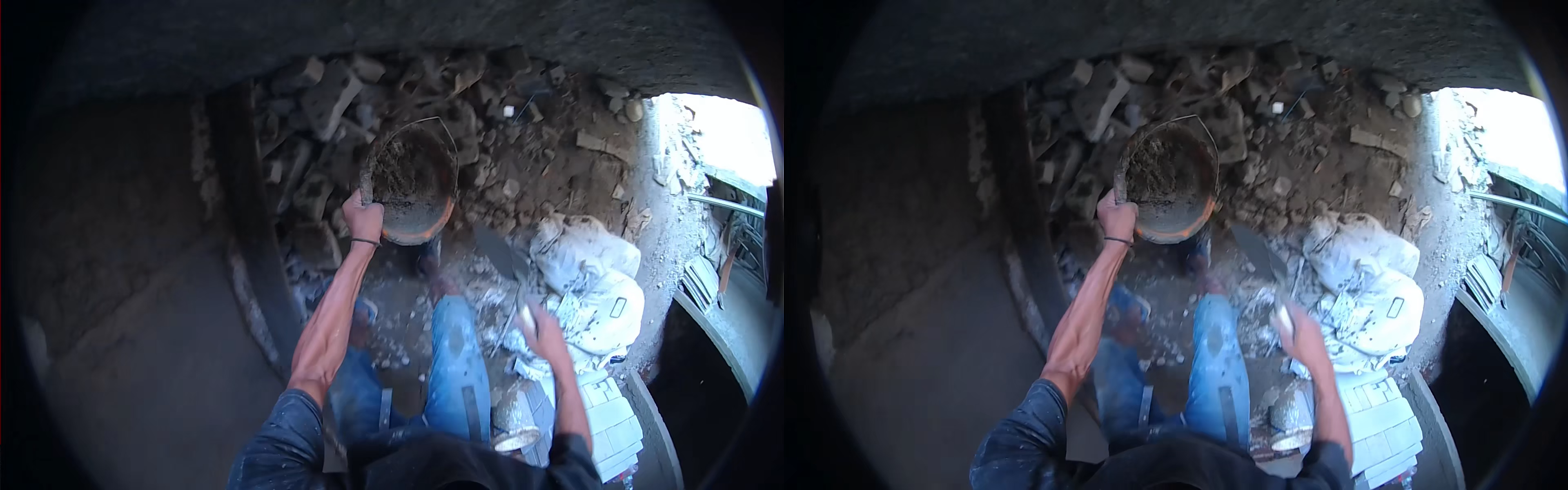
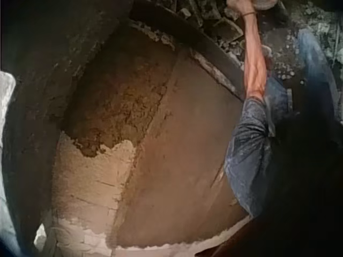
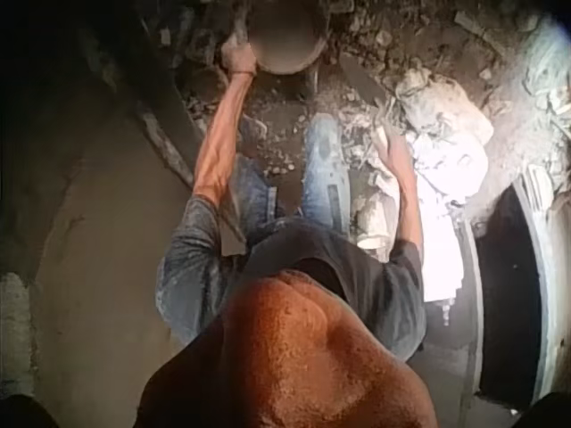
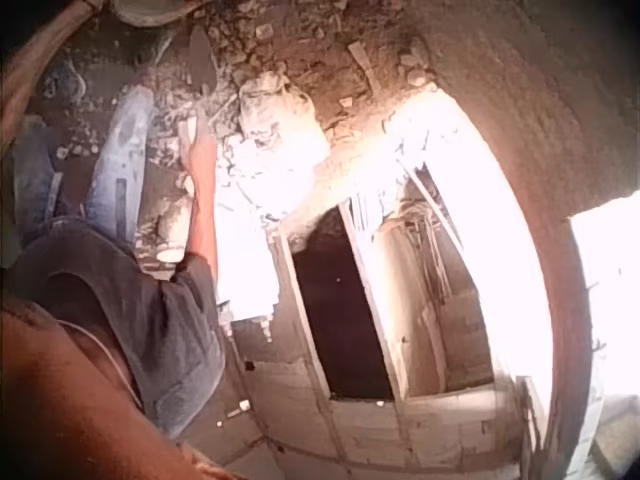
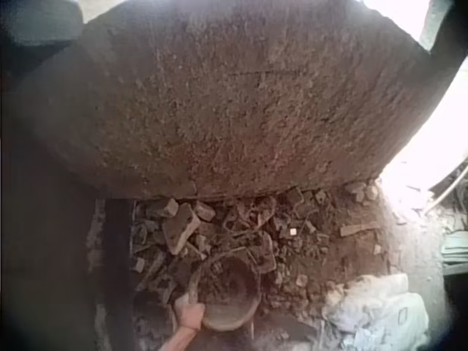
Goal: Apply cement plaster to a wall using a trowel and bucket.
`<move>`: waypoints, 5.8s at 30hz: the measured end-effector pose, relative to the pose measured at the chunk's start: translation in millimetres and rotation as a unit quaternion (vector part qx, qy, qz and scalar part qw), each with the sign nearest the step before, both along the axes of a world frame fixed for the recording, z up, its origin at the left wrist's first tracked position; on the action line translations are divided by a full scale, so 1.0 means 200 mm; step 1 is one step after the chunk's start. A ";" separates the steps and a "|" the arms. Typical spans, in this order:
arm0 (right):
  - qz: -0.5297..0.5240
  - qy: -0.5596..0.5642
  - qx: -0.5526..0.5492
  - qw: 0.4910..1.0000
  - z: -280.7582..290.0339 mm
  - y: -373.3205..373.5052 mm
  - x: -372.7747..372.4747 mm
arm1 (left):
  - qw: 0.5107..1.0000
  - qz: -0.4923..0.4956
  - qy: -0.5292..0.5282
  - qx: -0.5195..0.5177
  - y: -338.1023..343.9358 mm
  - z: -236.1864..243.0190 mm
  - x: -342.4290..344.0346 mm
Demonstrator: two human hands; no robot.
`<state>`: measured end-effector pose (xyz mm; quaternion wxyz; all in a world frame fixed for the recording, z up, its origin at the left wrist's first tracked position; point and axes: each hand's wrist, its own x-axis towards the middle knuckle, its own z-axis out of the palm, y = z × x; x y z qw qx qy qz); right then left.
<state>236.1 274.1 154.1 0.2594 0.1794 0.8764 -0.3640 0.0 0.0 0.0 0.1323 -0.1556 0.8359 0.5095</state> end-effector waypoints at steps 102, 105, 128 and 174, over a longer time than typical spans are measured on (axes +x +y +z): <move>0.273 -0.265 -0.389 0.839 1.68 -1.96 0.31 | 0.978 0.129 0.140 0.083 -1.80 2.39 1.47; 0.130 -0.309 -0.536 0.775 1.50 -1.97 0.44 | 0.981 0.149 0.115 0.047 -1.81 2.25 1.51; -0.362 0.617 -0.377 0.588 2.28 -1.56 0.28 | 0.931 0.350 0.036 0.098 -2.48 1.65 2.04; 0.447 0.132 -0.286 0.837 1.72 -2.73 0.54 | 0.978 -0.019 0.207 0.022 -2.56 2.37 1.39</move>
